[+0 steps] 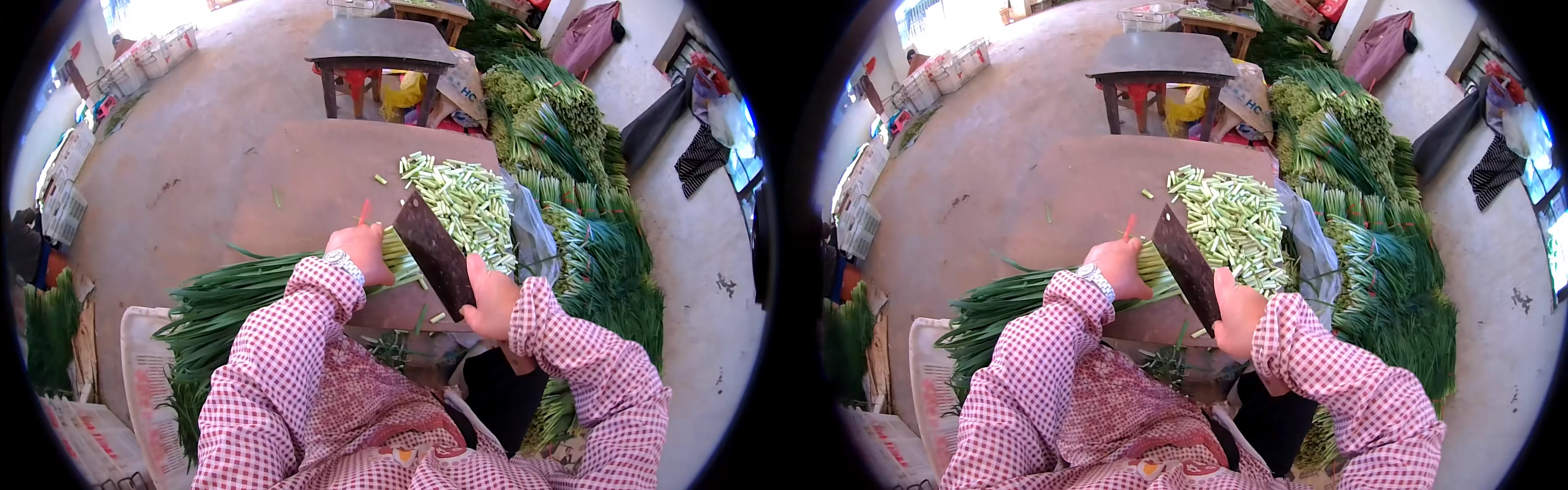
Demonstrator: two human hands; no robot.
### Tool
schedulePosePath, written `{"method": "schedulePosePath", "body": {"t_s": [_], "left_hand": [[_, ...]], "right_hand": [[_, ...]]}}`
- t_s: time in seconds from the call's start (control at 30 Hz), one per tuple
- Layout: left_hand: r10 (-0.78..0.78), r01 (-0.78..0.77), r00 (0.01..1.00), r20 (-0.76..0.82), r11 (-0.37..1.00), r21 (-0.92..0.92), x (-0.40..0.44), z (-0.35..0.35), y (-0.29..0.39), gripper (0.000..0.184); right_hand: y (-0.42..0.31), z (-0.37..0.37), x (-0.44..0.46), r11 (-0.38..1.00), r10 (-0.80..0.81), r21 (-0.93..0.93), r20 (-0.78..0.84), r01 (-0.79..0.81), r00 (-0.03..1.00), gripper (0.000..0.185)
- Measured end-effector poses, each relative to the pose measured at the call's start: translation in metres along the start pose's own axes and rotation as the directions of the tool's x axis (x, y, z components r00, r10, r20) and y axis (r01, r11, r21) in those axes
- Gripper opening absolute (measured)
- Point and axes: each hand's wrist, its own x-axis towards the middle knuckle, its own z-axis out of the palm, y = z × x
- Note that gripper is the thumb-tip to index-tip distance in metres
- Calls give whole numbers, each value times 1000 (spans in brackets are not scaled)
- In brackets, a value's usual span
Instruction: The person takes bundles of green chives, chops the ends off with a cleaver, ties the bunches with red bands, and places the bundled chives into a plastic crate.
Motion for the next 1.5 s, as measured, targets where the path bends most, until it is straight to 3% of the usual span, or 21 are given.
{"method": "schedulePosePath", "body": {"t_s": [0.27,0.53,0.57,0.7,0.8,0.83,0.87,0.93,1.07,1.2,1.27,1.37,1.47,1.5], "left_hand": [[74,-74,997,13,997,34,11,2,-8,62],[107,-107,994,23,994,9,16,5,-12,60],[113,-113,993,19,994,10,16,6,-13,60],[149,-149,985,-89,989,8,17,17,-16,57],[141,-140,990,-23,990,32,16,11,-16,55],[138,-138,989,-60,990,2,15,11,-15,40],[134,-135,990,-47,991,-13,17,14,-15,40],[139,-141,985,-101,990,-14,15,14,-14,42],[90,-90,990,-105,996,-2,12,13,-13,51],[17,-18,1000,-6,1000,-21,7,0,-9,60],[-1,1,1000,2,1000,-25,4,-1,-7,64],[-2,1,1000,-12,1000,-14,9,3,-10,65],[10,-9,999,51,1000,-15,9,4,-10,68],[51,-51,998,23,999,15,5,4,-8,69]], "right_hand": [[-14,-19,25,994,70,-95,137,-57,988,52],[-32,-6,75,988,95,-144,227,-63,969,42],[-43,-9,81,979,189,-130,267,-159,945,40],[-33,12,86,975,183,-158,180,-155,967,42],[-32,17,86,974,201,-144,171,-177,965,46],[-30,22,88,981,166,-125,131,-150,977,46],[-27,28,88,987,131,-107,91,-121,987,47],[-27,44,97,988,126,-90,9,-125,992,44],[-31,36,122,994,80,-73,13,-79,997,38],[-21,22,119,996,87,-14,96,-86,992,45],[-13,12,106,968,178,140,215,-210,960,51],[10,43,67,985,-31,168,-66,42,997,51],[25,68,91,998,3,64,-109,4,994,50],[19,58,95,994,52,100,-52,-47,997,50]]}}
